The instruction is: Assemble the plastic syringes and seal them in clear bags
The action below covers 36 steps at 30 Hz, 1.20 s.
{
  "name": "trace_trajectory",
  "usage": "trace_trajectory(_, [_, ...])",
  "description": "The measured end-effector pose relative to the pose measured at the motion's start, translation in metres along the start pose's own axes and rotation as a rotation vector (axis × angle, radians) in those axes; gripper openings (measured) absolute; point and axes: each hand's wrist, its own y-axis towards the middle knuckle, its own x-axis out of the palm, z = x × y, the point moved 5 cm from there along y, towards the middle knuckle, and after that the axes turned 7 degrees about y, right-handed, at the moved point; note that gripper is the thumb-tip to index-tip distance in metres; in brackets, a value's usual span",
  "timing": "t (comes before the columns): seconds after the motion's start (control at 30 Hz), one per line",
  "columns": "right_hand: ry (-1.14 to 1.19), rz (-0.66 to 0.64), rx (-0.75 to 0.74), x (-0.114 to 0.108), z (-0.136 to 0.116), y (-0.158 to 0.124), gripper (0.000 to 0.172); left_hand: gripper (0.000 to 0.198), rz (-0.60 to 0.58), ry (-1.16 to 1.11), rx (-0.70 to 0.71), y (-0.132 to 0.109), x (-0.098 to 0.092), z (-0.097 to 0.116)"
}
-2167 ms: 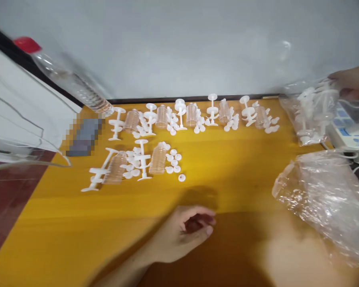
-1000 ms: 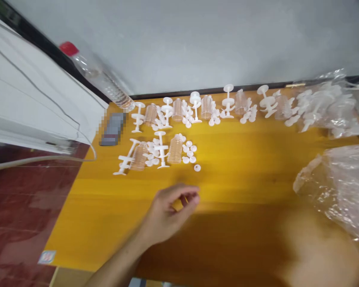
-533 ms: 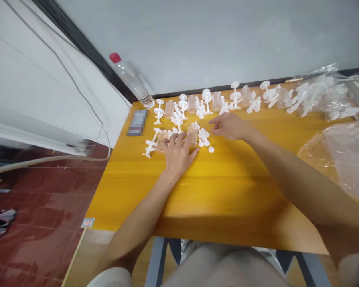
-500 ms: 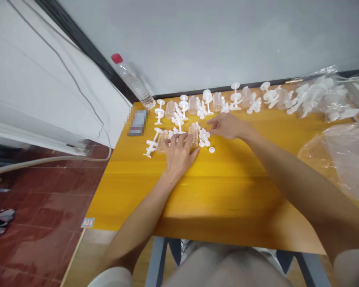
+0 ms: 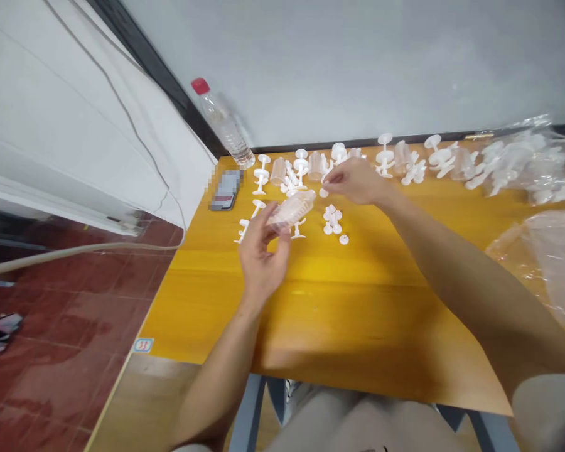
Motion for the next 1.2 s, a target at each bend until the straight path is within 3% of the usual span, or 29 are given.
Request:
trace_trajectory(0.07, [0.287,0.104,0.026,-0.019,-0.006,-0.038,0.018,0.033,-0.02,-0.352,-0.263,0.0,-0.004,-0.006])
trace_trajectory(0.17, [0.738,0.207,0.131,-0.028,-0.001,-0.105,0.024,0.035,-0.193,-0.665,-0.514,-0.005,0.01,-0.001])
trace_trajectory(0.23, [0.93,0.277,0.21,-0.022,0.009,-0.144,0.025,0.043,-0.323,-0.679,-0.548,-0.011,0.024,0.007])
trace_trajectory(0.33, [1.092,0.35,0.304,-0.003,0.026,-0.179,0.027,0.043,-0.41,-0.579,-0.517,-0.022,0.04,0.015])
trace_trajectory(0.47, [1.159,0.374,0.316,0.013,0.039,-0.189,0.025,0.038,-0.433,-0.47,-0.516,-0.035,0.052,0.01])
trace_trajectory(0.67, [1.111,0.37,0.326,0.022,0.046,-0.192,0.027,0.039,-0.441,-0.369,-0.575,-0.044,0.055,-0.004])
trace_trajectory(0.83, [0.784,0.329,0.268,0.025,0.047,-0.2,0.029,0.039,-0.459,-0.359,-0.555,-0.045,0.054,-0.003])
trace_trajectory(1.0, [0.433,0.219,0.129,0.023,0.037,-0.198,0.05,0.034,-0.524,-0.326,-0.417,-0.038,0.046,0.012])
trace_trajectory(1.2, [0.418,0.192,0.052,0.023,0.032,-0.198,0.037,0.029,-0.528,-0.253,-0.32,-0.033,0.037,0.016])
